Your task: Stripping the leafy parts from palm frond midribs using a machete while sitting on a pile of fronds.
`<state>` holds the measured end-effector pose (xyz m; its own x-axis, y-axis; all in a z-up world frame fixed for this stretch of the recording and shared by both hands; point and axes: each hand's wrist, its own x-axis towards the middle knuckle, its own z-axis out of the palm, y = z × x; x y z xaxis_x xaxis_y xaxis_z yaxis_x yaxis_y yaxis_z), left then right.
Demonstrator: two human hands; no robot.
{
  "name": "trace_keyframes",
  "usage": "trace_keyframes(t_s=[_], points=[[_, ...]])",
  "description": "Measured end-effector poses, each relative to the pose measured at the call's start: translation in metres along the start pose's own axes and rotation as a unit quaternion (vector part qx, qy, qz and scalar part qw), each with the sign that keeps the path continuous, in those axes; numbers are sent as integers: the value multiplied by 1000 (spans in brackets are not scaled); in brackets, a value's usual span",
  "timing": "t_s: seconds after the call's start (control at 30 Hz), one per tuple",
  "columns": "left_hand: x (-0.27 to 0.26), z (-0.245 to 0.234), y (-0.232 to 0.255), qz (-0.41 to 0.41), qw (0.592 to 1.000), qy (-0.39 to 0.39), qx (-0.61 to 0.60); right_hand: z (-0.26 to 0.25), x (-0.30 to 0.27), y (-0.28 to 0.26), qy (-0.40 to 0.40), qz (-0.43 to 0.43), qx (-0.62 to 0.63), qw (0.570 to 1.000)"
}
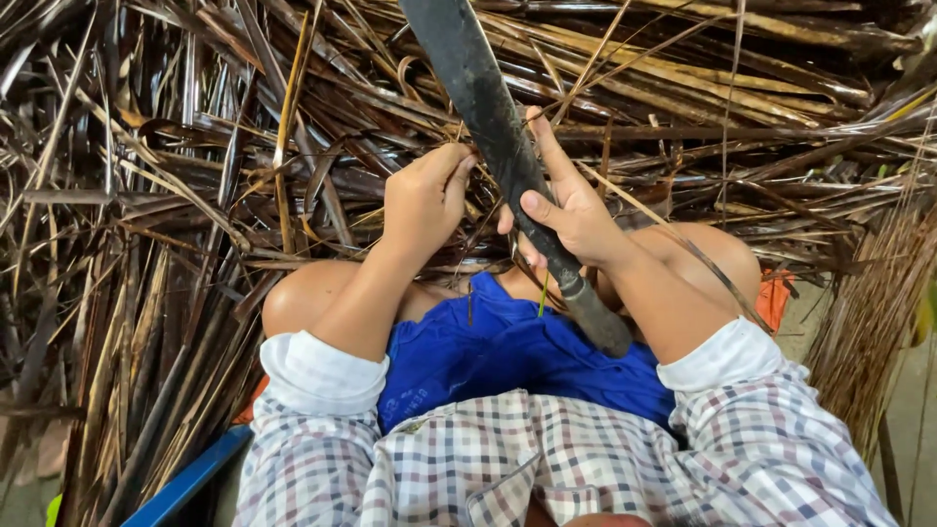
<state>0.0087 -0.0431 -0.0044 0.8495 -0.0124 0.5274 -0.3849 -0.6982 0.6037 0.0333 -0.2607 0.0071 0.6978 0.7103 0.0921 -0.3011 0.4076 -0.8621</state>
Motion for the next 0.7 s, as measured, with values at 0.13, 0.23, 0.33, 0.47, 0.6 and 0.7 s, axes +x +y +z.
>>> trace_keyframes(t_s=[0.13, 0.23, 0.33, 0.47, 0.6, 0.7], points=[[-5, 6, -6, -5, 1000, 2, -3, 1, 0, 10, -6, 5, 15, 1000], [-1, 3, -1, 0, 1000, 5, -8, -3, -2, 13, 8, 12, 31, 999], [2, 0, 3, 7, 1000, 14, 3, -10, -1, 8, 31, 5, 16, 999], [2, 2, 2, 6, 1000, 15, 1, -13, 0, -1, 49, 14, 5, 999], [6, -9, -4, 18, 999, -5, 29, -22, 2, 0, 73, 1, 6, 997], [5, -24, -19, 41, 998, -35, 45, -35, 3, -23, 93, 8, 57, 994]])
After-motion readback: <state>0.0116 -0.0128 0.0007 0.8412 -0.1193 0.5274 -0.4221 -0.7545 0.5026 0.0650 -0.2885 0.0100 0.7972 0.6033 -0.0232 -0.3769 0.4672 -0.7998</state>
